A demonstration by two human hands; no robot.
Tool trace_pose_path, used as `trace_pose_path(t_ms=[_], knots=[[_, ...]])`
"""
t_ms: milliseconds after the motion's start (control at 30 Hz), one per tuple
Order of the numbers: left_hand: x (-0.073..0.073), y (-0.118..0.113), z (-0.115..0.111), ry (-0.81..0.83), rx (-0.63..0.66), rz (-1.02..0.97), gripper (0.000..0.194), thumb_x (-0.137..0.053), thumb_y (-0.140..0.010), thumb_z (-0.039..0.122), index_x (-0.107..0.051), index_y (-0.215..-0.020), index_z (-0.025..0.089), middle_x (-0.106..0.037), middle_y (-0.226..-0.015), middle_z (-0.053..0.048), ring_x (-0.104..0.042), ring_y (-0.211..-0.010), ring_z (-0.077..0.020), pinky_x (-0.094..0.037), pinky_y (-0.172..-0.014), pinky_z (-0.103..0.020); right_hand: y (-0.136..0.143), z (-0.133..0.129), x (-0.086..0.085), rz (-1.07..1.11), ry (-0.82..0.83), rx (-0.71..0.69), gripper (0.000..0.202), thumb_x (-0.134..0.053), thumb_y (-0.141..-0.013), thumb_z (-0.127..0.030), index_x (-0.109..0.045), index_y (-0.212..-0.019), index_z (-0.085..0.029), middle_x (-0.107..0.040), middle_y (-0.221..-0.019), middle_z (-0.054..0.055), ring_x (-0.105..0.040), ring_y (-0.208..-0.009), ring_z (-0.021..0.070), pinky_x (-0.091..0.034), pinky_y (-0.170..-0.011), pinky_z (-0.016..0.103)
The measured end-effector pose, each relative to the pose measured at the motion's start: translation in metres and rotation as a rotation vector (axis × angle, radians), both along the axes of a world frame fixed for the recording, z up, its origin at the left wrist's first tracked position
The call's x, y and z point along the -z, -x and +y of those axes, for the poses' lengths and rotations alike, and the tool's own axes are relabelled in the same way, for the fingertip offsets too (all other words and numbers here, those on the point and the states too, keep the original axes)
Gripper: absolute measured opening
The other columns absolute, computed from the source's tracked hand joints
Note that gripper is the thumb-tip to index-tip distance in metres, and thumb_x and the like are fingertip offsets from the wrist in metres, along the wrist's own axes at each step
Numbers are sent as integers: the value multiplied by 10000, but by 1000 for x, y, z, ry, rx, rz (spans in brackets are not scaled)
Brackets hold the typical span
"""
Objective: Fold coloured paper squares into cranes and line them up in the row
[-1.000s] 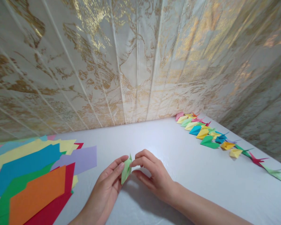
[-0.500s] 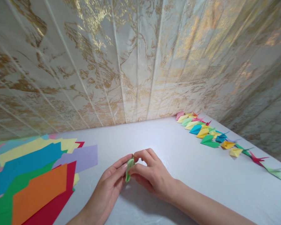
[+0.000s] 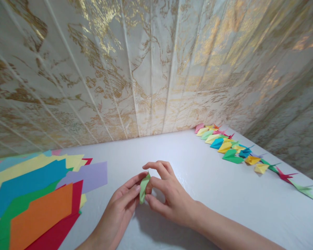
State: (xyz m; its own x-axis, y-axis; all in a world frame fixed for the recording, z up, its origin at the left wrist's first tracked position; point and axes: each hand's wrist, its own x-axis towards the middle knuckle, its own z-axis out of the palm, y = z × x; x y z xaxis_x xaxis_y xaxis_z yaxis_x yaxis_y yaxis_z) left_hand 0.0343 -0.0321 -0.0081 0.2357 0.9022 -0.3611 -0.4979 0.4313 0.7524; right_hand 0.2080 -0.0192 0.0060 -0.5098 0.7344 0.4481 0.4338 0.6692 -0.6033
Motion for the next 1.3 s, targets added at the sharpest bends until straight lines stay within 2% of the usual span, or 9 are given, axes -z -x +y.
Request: trace_pose_path(t_ms=[133,367,600,767,933,1100,1200,1300], knots=[[2,0,-2,-23,14,1,397,-772,-818,301,-708,-1203,228,-746,-1149,-56,-632,-1176,-220,-462,-994,-262,5,-6,3,66,11,55,220,-649,-757,-53,-534,-856,-213,-506,-1318,88,-412,-1256,271,-358,-1055,463],[3,-1,-4,-37,10,3,394,-775,-811,287,-709,-1195,226,-737,-1177,-61,-586,-1244,-225,-448,-1017,-248,9,-8,7,169,42,111,310,-571,-735,-18,-490,-963,-211,-498,-1298,116,-397,-1268,267,-360,-1057,458],[3,-4,-3,-50,34,-45,376,-755,-815,225,-713,-1188,257,-710,-1239,-44,-568,-1268,-242,-438,-1039,-282,11,-10,8,257,126,101,265,-570,-786,-50,-478,-965,-222,-523,-1244,103,-448,-1231,253,-394,-1039,438],[1,-4,-6,-29,53,-75,338,-785,-782,241,-750,-1119,243,-733,-1179,-47,-586,-1237,-233,-474,-978,-244,8,-7,7,297,142,43,254,-589,-810,-53,-505,-978,-223,-541,-1232,91,-457,-1234,242,-395,-1038,423],[-3,-4,-7,-16,50,-106,344,-827,-728,258,-772,-1065,218,-746,-1118,-54,-618,-1174,-245,-499,-937,-254,3,2,8,302,190,-29,128,-657,-891,-121,-586,-906,-226,-584,-1201,50,-498,-1191,210,-393,-1042,392],[-1,-3,-6,-44,74,-111,374,-805,-748,258,-745,-1115,221,-722,-1170,-69,-606,-1190,-262,-492,-957,-292,1,4,11,276,108,-34,109,-630,-920,-122,-598,-915,-226,-607,-1143,51,-523,-1113,204,-417,-999,380],[3,-2,-5,-146,69,-29,489,-801,-759,271,-679,-1232,254,-681,-1253,-71,-584,-1227,-265,-471,-993,-310,0,6,12,257,70,14,69,-612,-936,-162,-606,-906,-224,-587,-1090,54,-532,-1058,205,-432,-965,378],[5,-4,-6,-261,-54,215,590,-844,-726,307,-632,-1274,255,-698,-1181,-69,-632,-1151,-250,-481,-947,-274,0,8,15,362,161,47,28,-608,-944,-249,-607,-942,-221,-558,-1068,57,-548,-1017,196,-476,-871,332]])
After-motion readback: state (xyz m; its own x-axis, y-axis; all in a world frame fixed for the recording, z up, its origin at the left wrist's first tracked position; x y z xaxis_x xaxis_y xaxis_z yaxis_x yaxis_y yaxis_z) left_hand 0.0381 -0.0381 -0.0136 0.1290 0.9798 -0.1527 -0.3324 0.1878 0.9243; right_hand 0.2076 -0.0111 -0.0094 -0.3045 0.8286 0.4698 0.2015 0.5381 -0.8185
